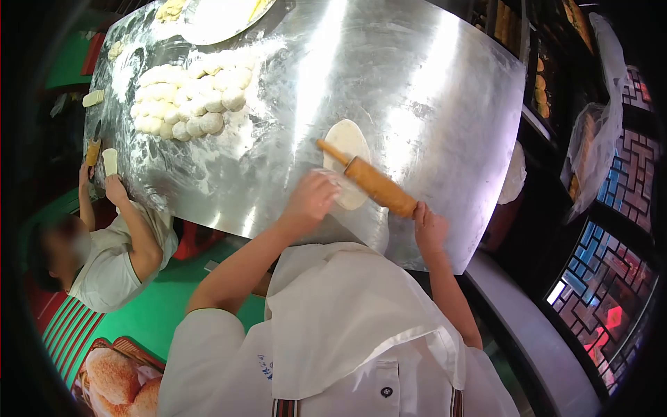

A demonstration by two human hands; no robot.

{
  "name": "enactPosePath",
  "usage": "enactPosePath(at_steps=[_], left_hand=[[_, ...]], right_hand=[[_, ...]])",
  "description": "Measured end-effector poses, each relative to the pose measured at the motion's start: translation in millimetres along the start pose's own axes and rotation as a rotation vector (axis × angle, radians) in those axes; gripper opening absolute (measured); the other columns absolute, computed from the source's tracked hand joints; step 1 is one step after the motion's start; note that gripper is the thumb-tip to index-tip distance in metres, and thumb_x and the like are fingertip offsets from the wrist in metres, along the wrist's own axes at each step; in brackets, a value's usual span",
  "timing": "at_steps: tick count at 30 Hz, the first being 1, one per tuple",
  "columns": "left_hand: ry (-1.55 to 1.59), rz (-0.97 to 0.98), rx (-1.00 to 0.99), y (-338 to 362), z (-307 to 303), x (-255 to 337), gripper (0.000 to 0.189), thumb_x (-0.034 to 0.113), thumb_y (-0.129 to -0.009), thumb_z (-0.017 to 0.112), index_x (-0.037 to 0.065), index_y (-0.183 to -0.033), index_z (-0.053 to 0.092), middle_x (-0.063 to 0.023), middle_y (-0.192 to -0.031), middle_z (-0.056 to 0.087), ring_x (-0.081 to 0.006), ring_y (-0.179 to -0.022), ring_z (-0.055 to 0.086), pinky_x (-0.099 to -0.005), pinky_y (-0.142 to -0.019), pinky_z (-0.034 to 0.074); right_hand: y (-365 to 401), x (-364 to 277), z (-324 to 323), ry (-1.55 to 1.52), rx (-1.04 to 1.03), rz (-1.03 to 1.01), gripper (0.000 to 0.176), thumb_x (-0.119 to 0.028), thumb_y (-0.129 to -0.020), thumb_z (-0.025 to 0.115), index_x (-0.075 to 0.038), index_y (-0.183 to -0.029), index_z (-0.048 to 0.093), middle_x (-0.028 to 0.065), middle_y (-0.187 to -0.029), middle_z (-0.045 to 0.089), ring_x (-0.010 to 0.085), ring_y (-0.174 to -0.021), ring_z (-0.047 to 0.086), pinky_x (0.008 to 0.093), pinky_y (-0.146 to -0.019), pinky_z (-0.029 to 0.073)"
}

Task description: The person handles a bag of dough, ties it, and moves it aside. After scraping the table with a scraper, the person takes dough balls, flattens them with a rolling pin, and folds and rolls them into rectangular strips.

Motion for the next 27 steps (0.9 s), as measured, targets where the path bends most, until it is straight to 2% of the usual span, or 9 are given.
enactPosePath(at_steps=[1,4,7,11,13,17,21,25,27], left_hand=[[-0.097,-0.043,0.188,1.1,-20.7,-0.5,0.015,0.013,-0.086,0.060,0.005,-0.099,0.064,-0.0117,-0.112,0.063,-0.0325,-0.109,0.054,-0.0443,-0.098,0.039],[-0.321,-0.107,0.222,9.9,-38.5,-21.1,0.013,0.014,-0.086,0.060,0.005,-0.094,0.066,-0.0114,-0.108,0.063,-0.0280,-0.103,0.056,-0.0441,-0.087,0.041],[-0.452,-0.222,0.004,15.2,-8.8,-77.4,0.011,0.016,-0.087,0.059,0.007,-0.083,0.065,-0.0088,-0.089,0.065,-0.0260,-0.087,0.059,-0.0414,-0.080,0.040],[-0.596,-0.262,0.243,-81.7,-33.1,-98.6,0.031,0.023,-0.091,0.056,0.008,-0.065,0.066,-0.0104,-0.065,0.064,-0.0287,-0.066,0.061,-0.0447,-0.077,0.043],[-0.596,-0.315,0.273,-129.5,-45.5,-111.3,0.037,0.026,-0.095,0.052,0.006,-0.067,0.066,-0.0147,-0.064,0.063,-0.0347,-0.064,0.060,-0.0494,-0.081,0.045],[-0.560,-0.416,0.205,-197.7,-72.2,-130.6,0.045,0.032,-0.098,0.046,0.005,-0.072,0.069,-0.0160,-0.070,0.067,-0.0364,-0.068,0.062,-0.0510,-0.088,0.045],[-0.579,-0.469,0.203,-167.9,-61.8,-121.5,0.040,0.031,-0.097,0.047,0.005,-0.077,0.070,-0.0143,-0.079,0.069,-0.0330,-0.078,0.063,-0.0475,-0.087,0.043],[-0.548,-0.297,0.351,-71.6,-33.4,-95.6,0.025,0.023,-0.092,0.056,0.009,-0.074,0.067,-0.0062,-0.076,0.063,-0.0265,-0.078,0.057,-0.0430,-0.081,0.037],[-0.573,-0.274,0.301,-18.8,-13.5,-84.0,0.019,0.023,-0.091,0.057,0.010,-0.081,0.067,-0.0052,-0.081,0.061,-0.0258,-0.082,0.056,-0.0436,-0.082,0.036]], right_hand=[[3.4,-6.4,3.7,0.060,-0.029,-0.100,0.036,-0.033,-0.101,0.047,-0.009,-0.083,0.068,0.0152,-0.062,0.062,0.0364,-0.056,0.061,0.0452,-0.052,0.047],[10.1,-33.3,22.5,-0.080,0.009,-0.267,0.031,-0.029,-0.099,0.050,-0.010,-0.080,0.067,0.0144,-0.060,0.062,0.0352,-0.053,0.061,0.0455,-0.049,0.047],[-23.4,-56.9,58.3,-0.027,0.108,-0.287,0.029,-0.028,-0.098,0.051,-0.010,-0.078,0.065,0.0140,-0.058,0.061,0.0343,-0.053,0.061,0.0451,-0.049,0.047],[-134.0,-77.1,30.1,0.035,0.235,-0.267,0.033,-0.031,-0.099,0.049,-0.011,-0.077,0.064,0.0151,-0.059,0.062,0.0341,-0.054,0.062,0.0450,-0.050,0.047],[-190.2,-84.4,13.2,0.130,0.267,-0.223,0.037,-0.034,-0.100,0.045,-0.012,-0.077,0.064,0.0155,-0.061,0.062,0.0346,-0.056,0.063,0.0457,-0.052,0.048],[-271.2,-105.4,-15.0,0.181,0.324,-0.122,0.044,-0.037,-0.102,0.040,-0.010,-0.077,0.063,0.0150,-0.062,0.064,0.0347,-0.061,0.065,0.0459,-0.058,0.050],[-243.8,-101.8,-5.5,0.184,0.264,-0.101,0.045,-0.039,-0.103,0.037,-0.009,-0.080,0.062,0.0152,-0.064,0.065,0.0359,-0.064,0.066,0.0458,-0.062,0.051],[-148.8,-85.0,26.0,0.137,0.135,-0.139,0.040,-0.037,-0.102,0.041,-0.010,-0.082,0.063,0.0172,-0.063,0.063,0.0372,-0.058,0.063,0.0475,-0.056,0.049],[-94.6,-70.7,45.8,0.087,0.180,-0.277,0.031,-0.031,-0.099,0.048,-0.010,-0.081,0.063,0.0137,-0.064,0.063,0.0342,-0.057,0.060,0.0456,-0.053,0.048]])
Point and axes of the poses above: each hand's wrist, its own y-axis away from the middle knuckle, its own z-axis out of the palm, x = y × z, the point moved 3 cm from there along -y, towards the middle knuckle
